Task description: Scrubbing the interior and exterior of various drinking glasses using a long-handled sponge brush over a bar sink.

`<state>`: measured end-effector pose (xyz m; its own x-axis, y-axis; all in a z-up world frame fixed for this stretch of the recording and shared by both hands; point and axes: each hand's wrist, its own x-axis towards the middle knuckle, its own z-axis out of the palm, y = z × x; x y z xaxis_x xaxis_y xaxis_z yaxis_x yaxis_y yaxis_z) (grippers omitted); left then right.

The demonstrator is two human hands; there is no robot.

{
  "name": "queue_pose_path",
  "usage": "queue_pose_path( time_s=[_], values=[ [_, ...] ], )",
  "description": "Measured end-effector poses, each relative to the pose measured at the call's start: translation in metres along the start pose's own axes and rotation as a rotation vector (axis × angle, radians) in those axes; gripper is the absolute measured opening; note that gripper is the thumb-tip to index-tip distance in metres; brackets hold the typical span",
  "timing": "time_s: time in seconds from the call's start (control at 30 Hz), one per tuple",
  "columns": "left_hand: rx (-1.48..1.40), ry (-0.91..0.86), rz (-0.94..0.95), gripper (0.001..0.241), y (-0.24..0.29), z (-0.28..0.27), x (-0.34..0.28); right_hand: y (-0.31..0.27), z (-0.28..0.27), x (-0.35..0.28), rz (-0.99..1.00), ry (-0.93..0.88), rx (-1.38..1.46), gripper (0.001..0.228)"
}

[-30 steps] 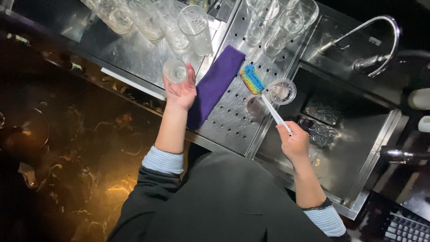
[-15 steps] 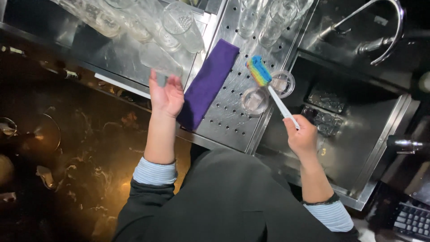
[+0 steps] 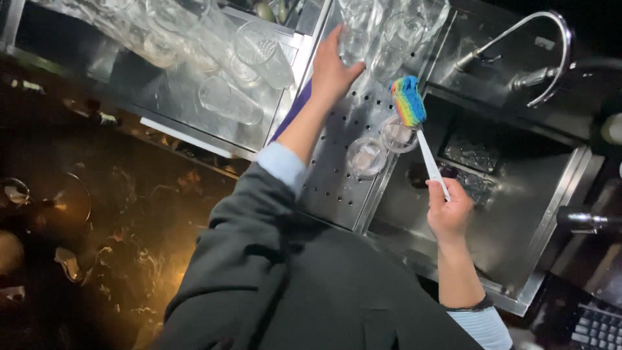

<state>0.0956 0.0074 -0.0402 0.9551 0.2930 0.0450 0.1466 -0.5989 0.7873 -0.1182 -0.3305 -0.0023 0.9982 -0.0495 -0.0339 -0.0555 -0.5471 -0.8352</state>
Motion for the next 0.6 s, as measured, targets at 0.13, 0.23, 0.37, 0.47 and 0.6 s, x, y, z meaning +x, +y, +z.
queue_pose_path(
  time_s=[0.13,0.23,0.37,0.47,0.6],
  values=[
    [0.121,0.021,-0.020,0.100,-0.013,0.030,0.028,0.001,-0.013,-0.010,0.068,-0.006,-0.143,0.027],
    [0.138,0.096,-0.029,0.079,0.002,0.015,0.022,0.015,-0.011,-0.008,-0.027,-0.003,-0.141,0.025],
    [-0.206,0.207,0.018,0.069,0.016,-0.010,-0.024,0.031,-0.011,-0.006,-0.038,0.085,-0.103,0.022],
    [-0.177,0.425,0.352,0.066,0.014,-0.033,-0.053,0.019,-0.025,-0.005,-0.265,0.166,-0.084,0.021],
    [0.183,0.554,0.618,0.053,-0.014,-0.048,-0.085,0.009,-0.054,0.004,-0.465,0.097,-0.071,0.018]
  ],
)
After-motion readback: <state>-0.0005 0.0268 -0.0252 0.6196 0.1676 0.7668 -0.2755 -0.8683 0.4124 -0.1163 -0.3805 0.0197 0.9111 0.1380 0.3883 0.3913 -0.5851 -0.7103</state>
